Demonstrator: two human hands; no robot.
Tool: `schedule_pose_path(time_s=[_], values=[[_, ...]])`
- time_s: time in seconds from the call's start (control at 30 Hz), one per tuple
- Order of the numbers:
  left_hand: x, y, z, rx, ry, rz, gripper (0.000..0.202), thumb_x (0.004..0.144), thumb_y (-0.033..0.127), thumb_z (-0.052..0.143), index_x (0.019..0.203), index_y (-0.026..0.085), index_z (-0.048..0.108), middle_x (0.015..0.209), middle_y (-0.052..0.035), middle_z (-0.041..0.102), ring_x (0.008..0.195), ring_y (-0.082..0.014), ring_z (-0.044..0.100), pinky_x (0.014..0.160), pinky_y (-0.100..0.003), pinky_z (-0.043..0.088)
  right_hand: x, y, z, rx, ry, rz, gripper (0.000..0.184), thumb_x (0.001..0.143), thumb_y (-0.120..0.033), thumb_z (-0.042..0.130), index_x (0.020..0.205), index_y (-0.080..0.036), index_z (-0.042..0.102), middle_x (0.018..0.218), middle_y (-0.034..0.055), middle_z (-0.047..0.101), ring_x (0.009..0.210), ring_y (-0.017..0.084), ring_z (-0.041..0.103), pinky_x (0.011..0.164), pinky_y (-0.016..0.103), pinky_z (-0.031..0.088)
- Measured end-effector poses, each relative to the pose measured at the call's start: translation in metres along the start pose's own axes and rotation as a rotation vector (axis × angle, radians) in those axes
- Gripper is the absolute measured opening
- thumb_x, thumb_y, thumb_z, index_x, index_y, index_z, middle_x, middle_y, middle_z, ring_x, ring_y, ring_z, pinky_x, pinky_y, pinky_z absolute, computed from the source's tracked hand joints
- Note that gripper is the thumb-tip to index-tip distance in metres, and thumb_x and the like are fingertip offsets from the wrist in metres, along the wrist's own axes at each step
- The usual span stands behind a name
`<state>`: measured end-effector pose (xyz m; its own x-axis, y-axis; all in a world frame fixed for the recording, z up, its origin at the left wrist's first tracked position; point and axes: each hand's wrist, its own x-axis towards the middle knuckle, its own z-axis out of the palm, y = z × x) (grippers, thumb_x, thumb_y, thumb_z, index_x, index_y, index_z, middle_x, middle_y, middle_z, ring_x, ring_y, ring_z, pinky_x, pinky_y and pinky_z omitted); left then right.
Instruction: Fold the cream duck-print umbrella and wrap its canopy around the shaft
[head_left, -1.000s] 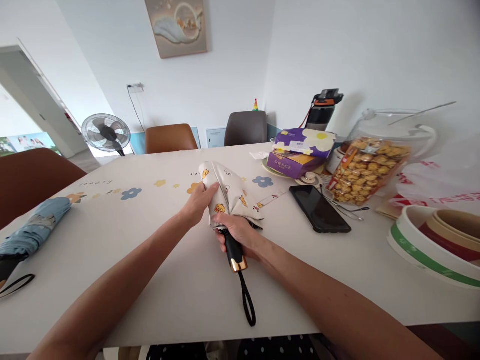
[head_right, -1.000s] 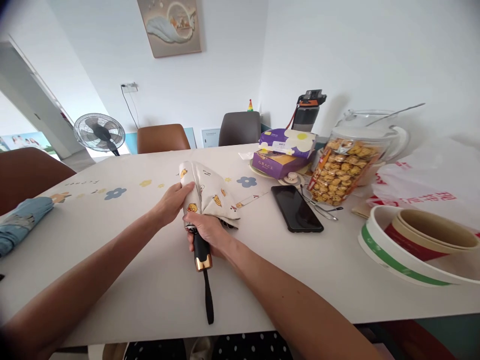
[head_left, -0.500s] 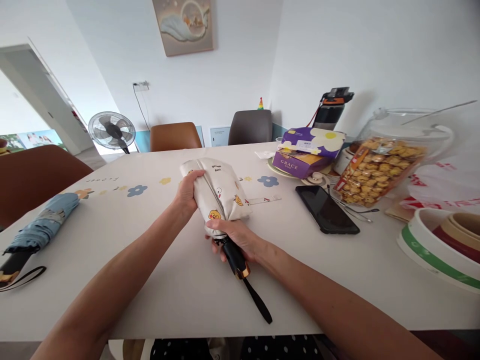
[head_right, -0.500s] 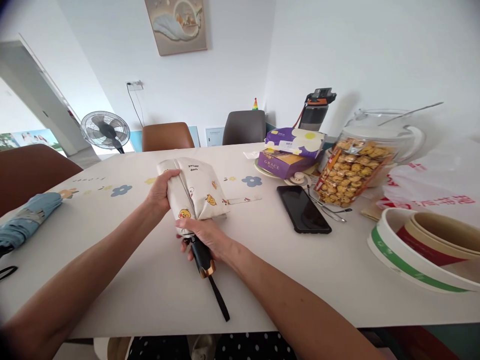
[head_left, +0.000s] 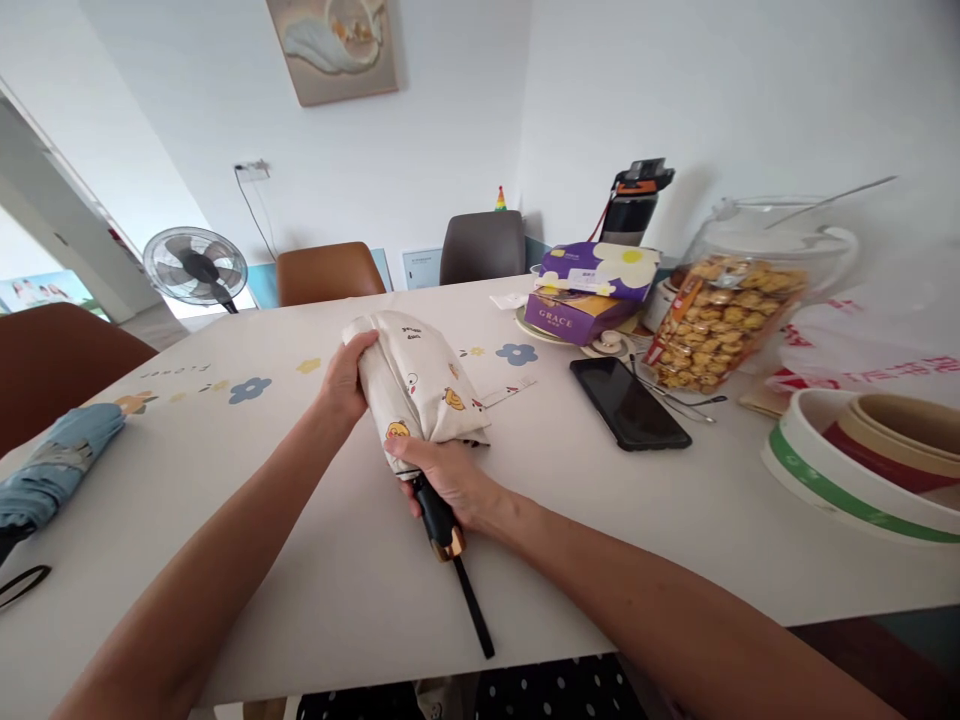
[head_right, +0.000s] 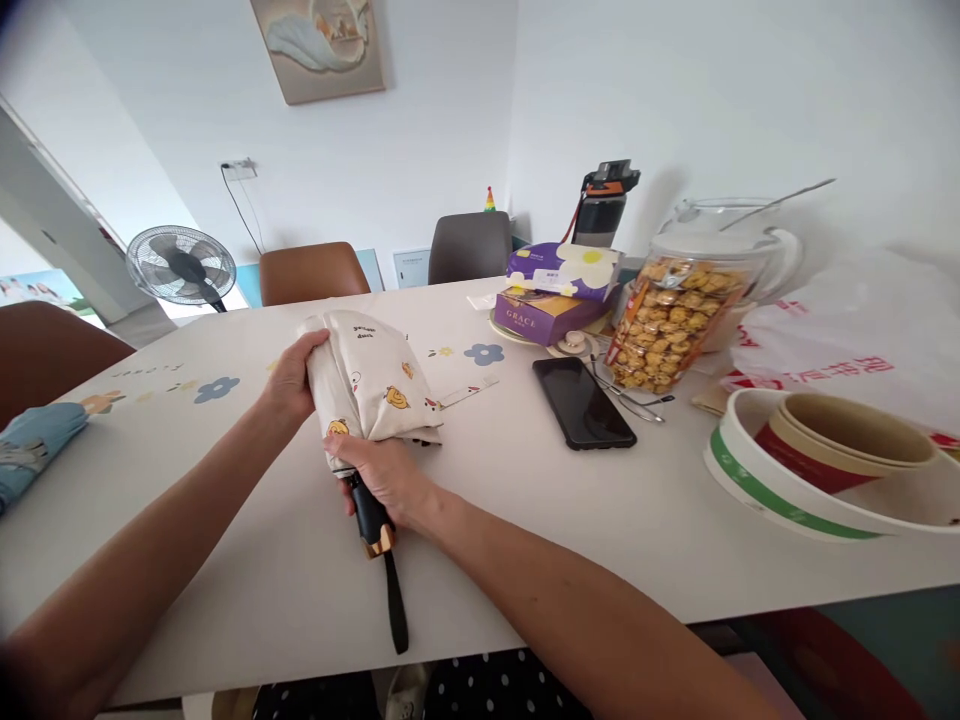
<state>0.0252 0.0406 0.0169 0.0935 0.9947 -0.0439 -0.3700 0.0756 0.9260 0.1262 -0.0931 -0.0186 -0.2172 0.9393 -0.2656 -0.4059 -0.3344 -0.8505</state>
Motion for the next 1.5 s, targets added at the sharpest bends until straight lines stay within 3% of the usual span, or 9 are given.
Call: schedule_pose_path(time_s=[0.13,0.23,0.33,0.47,0.6,0.73,1.17,1.37,1.5], values=[[0.011,-0.008,-0.012,0.168,0.123,0.163,0.063,0.066,0.022,0.065,0.125,0.024,0.041,0.11,-0.0059,0.059,0.105,-0.0182,0.056,0.088,-0.033,0.046,0.005,0.002,-0.002,0.158,0.025,0.062,0.023,0.075,-0.032,0.065,0.07,-0.015,0.051,0.055,-0.0028,0.047,0.042,0.007,0.045,0.034,0.019,0.041],[0.0,-0.01,-0.006,0.467,0.087,0.376,0.05,0.069,0.021,0.061,0.117,0.023,0.049,0.12,-0.0072,0.055,0.115,-0.0191,0.049,0.096,-0.036,0.04,0.006,-0.002,-0.006,0.254,-0.011,0.097,0.019,0.078,-0.029,0.062,0.073,-0.015,0.05,0.062,-0.001,0.049,0.044,0.006,0.046,0.035,0.018,0.041],[-0.023,-0.01,0.014,0.693,-0.135,0.538,0.031,0.074,0.02,0.054,0.104,0.022,0.058,0.113,-0.0048,0.061,0.108,-0.0179,0.054,0.094,-0.033,0.042,0.008,-0.002,-0.009,0.284,-0.041,0.106,0.02,0.078,-0.029,0.063,0.073,-0.015,0.05,0.064,-0.0007,0.049,0.044,0.007,0.047,0.035,0.018,0.041],[-0.042,-0.016,0.049,1.095,-0.481,0.477,0.025,0.078,0.023,0.047,0.097,0.024,0.065,0.105,-0.0008,0.066,0.088,-0.0168,0.061,0.081,-0.031,0.047,0.011,-0.002,-0.01,0.299,-0.025,0.129,0.016,0.079,-0.024,0.059,0.072,-0.014,0.048,0.065,-0.0003,0.049,0.044,0.006,0.046,0.035,0.018,0.04],[-0.033,-0.03,0.078,1.464,-0.832,0.505,0.038,0.079,0.018,0.041,0.107,0.029,0.064,0.115,0.0016,0.063,0.104,-0.0196,0.056,0.088,-0.032,0.043,0.008,-0.008,-0.009,0.257,0.011,0.159,0.009,0.078,-0.017,0.055,0.073,-0.015,0.048,0.062,0.0001,0.049,0.044,0.008,0.046,0.034,0.018,0.038],[-0.019,-0.046,0.097,1.723,-1.013,0.533,0.042,0.077,0.015,0.042,0.111,0.028,0.063,0.112,-0.0016,0.063,0.104,-0.0215,0.056,0.085,-0.031,0.043,0.005,-0.014,-0.007,0.248,0.039,0.2,0.007,0.078,-0.012,0.05,0.072,-0.016,0.047,0.055,-0.0016,0.045,0.041,0.008,0.044,0.033,0.019,0.037],[-0.032,-0.019,0.074,1.141,-0.482,0.903,0.027,0.083,0.018,0.043,0.091,0.023,0.068,0.1,-0.0005,0.067,0.094,-0.0152,0.058,0.083,-0.028,0.045,0.008,-0.008,-0.01,0.3,0.0,0.182,0.01,0.078,-0.017,0.055,0.072,-0.014,0.047,0.061,-0.0008,0.049,0.043,0.007,0.044,0.034,0.017,0.036],[-0.056,0.01,0.031,0.935,-0.171,0.758,0.025,0.08,0.016,0.041,0.094,0.021,0.062,0.075,0.001,0.063,0.055,-0.0084,0.054,0.052,-0.021,0.044,0.005,-0.011,-0.01,0.284,-0.044,0.158,0.014,0.078,-0.021,0.061,0.075,-0.016,0.048,0.061,-0.0016,0.048,0.043,0.007,0.044,0.036,0.017,0.037],[-0.069,0.006,-0.009,0.919,-0.013,0.751,0.021,0.078,0.014,0.041,0.089,0.02,0.057,0.067,0.0035,0.057,0.048,-0.0071,0.051,0.049,-0.02,0.043,0.001,-0.014,-0.009,0.26,-0.045,0.163,0.016,0.079,-0.021,0.062,0.075,-0.016,0.047,0.061,-0.0021,0.048,0.043,0.006,0.043,0.035,0.016,0.037]])
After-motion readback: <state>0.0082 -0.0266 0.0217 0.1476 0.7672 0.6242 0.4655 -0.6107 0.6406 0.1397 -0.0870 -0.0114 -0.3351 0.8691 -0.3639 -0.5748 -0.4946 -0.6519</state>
